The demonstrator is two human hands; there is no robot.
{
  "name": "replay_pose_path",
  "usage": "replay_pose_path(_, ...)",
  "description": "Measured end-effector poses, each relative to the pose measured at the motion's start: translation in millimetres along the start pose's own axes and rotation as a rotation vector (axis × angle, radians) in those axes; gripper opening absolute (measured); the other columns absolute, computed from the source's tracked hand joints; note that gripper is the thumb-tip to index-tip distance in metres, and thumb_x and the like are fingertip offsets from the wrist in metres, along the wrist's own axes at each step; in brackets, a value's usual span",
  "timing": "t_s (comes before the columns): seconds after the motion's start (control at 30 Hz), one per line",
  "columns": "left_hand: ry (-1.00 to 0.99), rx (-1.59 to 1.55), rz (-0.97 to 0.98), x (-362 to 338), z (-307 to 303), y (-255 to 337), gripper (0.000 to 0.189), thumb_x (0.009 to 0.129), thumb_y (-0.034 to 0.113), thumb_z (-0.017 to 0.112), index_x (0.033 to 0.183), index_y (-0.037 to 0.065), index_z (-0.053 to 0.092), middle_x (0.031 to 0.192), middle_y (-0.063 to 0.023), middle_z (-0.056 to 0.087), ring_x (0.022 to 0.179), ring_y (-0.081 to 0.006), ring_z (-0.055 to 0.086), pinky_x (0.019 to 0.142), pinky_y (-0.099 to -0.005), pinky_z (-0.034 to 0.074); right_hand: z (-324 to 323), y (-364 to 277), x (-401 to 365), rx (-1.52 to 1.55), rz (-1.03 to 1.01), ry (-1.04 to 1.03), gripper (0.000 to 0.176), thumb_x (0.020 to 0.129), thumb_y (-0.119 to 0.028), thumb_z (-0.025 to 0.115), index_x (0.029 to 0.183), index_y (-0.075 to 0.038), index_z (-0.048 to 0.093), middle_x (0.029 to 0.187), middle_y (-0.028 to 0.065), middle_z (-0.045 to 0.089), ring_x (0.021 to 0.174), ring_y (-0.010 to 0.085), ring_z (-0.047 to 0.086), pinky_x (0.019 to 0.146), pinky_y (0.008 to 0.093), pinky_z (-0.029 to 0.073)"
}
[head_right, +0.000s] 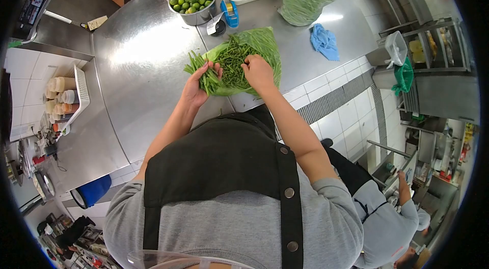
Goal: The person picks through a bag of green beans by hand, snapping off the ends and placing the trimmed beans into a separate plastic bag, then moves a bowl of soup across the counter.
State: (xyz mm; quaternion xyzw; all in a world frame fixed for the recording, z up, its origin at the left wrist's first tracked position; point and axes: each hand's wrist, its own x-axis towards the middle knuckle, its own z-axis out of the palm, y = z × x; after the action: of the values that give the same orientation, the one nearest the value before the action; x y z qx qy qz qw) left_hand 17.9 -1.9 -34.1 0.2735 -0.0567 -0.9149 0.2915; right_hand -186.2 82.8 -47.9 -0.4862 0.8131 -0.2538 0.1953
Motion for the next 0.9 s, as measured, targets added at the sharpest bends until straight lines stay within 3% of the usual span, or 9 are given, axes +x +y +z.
replay_pose_path(0.17,-0.019,0.090,0.008,6.0,-1.9,5.1,0.021,0.094,0.005,0.067,0.114,0.004,0.061,0.094,-0.0060,0.067,0.087,-0.0177,0.067,0.091,-0.0364,0.058,12.4,5.4,9.1,0.067,-0.011,0.112,0.014,0.085,-0.016,0.072,0.087,-0.004,0.067,0.090,0.0124,0.068,0.081,0.0325,0.067,0.074,0.0420,0.053)
replay_pose_path(0.27,0.012,0.158,0.035,3.4,3.7,5.0,0.022,0.092,0.004,0.069,0.113,0.003,0.061,0.090,-0.0062,0.066,0.082,-0.0173,0.066,0.085,-0.0351,0.059,2.8,9.5,11.0,0.253,-0.008,0.124,0.015,0.083,-0.015,0.076,0.086,-0.004,0.067,0.079,0.0083,0.069,0.071,0.0220,0.066,0.067,0.0340,0.052)
replay_pose_path(0.37,0.025,0.284,0.059,5.3,5.7,1.8,0.025,0.089,0.002,0.072,0.112,0.003,0.061,0.089,-0.0068,0.066,0.079,-0.0181,0.066,0.078,-0.0337,0.059,-5.4,4.9,10.8,0.718,0.082,-0.026,0.015,0.081,-0.010,0.079,0.085,-0.004,0.066,0.072,0.0030,0.066,0.067,0.0107,0.061,0.064,0.0266,0.049)
replay_pose_path(0.47,0.044,0.452,0.130,3.4,27.8,-0.1,0.029,0.084,0.000,0.077,0.108,0.002,0.062,0.091,-0.0091,0.068,0.078,-0.0189,0.067,0.072,-0.0317,0.057,-26.1,-27.4,-3.6,0.793,-0.007,-0.055,0.013,0.082,-0.008,0.079,0.085,-0.004,0.067,0.073,-0.0004,0.064,0.068,0.0057,0.057,0.062,0.0239,0.046)
replay_pose_path(0.67,-0.026,0.682,0.319,5.1,41.2,3.4,0.025,0.078,-0.003,0.080,0.097,-0.002,0.065,0.091,-0.0107,0.072,0.078,-0.0166,0.068,0.072,-0.0306,0.057,-33.9,-50.3,-19.5,0.539,-0.200,-0.053,0.019,0.081,-0.012,0.082,0.086,-0.004,0.066,0.075,-0.0006,0.065,0.064,0.0061,0.053,0.060,0.0260,0.045)
replay_pose_path(0.73,-0.054,0.728,0.359,4.1,40.1,7.9,0.023,0.078,-0.002,0.081,0.095,-0.001,0.066,0.088,-0.0095,0.072,0.077,-0.0162,0.069,0.072,-0.0304,0.057,-38.0,-51.9,-18.2,0.582,-0.191,-0.145,0.020,0.081,-0.013,0.083,0.086,-0.003,0.066,0.077,-0.0007,0.066,0.065,0.0060,0.054,0.060,0.0249,0.045)
replay_pose_path(0.83,-0.082,0.879,0.249,2.9,37.2,16.0,0.028,0.079,-0.004,0.079,0.102,0.000,0.064,0.093,-0.0088,0.071,0.083,-0.0170,0.068,0.074,-0.0310,0.056,-34.9,-46.1,-12.0,0.757,-0.106,-0.235,0.020,0.082,-0.012,0.083,0.088,-0.002,0.066,0.080,-0.0005,0.067,0.067,0.0064,0.058,0.062,0.0233,0.047)
replay_pose_path(0.9,-0.063,0.823,0.229,1.0,37.7,14.3,0.028,0.079,-0.003,0.080,0.102,0.000,0.064,0.092,-0.0084,0.070,0.083,-0.0170,0.068,0.074,-0.0309,0.056,-32.4,-44.2,-10.4,0.865,-0.057,-0.279,0.019,0.084,-0.011,0.081,0.091,-0.002,0.066,0.082,0.0007,0.068,0.071,0.0078,0.062,0.065,0.0231,0.050)
